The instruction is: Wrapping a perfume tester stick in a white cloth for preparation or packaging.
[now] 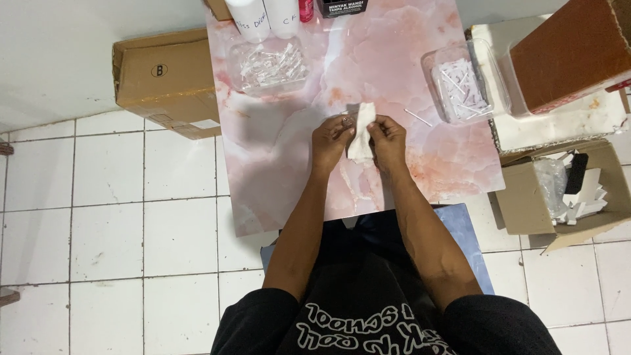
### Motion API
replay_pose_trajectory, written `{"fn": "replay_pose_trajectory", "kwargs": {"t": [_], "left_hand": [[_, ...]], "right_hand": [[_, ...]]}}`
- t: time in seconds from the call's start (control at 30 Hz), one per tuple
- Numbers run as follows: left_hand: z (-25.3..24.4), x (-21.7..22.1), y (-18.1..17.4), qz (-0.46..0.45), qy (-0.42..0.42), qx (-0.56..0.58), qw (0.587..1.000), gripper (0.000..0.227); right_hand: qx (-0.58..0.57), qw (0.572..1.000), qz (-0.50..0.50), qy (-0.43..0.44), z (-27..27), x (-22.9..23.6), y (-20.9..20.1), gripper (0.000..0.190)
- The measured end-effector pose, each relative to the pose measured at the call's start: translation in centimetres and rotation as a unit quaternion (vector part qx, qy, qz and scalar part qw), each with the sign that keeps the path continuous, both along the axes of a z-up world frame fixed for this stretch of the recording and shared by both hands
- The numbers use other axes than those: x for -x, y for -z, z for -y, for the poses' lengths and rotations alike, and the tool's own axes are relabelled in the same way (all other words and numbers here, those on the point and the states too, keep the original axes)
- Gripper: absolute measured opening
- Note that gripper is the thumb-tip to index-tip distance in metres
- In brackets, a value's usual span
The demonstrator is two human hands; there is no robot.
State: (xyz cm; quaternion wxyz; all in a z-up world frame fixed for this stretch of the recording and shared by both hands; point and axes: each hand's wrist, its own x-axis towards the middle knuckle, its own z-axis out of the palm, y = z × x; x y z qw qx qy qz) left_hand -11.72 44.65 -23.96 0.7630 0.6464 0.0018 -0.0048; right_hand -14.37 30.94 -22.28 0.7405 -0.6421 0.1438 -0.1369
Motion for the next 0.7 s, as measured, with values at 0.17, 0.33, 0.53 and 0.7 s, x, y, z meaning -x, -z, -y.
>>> {"fn": "replay_pose_trajectory", "kwargs": {"t": [0.17, 0.33, 0.53, 0.7], "left_hand": [[0.5, 0.6, 0.4, 0.070, 0.009, -0.113, 0.991, 0.033], [0.9, 0.7, 2.7, 0.121, 0.022, -0.147, 0.981, 0.033], [0.7, 0.8, 1.6, 0.175, 0.007, -0.190, 0.966, 0.032], [0.5, 0.5, 0.4, 0.177, -0.029, -0.147, 0.973, 0.030]], "right_hand": [[-0.065, 0.996, 0.038, 0.038, -0.4, 0.3, -1.3, 0.018], [0.121, 0.987, 0.098, -0.034, -0.6, 0.1, 0.1, 0.023], [0.175, 0.981, 0.088, -0.007, -1.2, 0.0, 0.1, 0.009], [0.109, 0.993, 0.054, 0.013, -0.9, -0.5, 1.8, 0.011]]}}
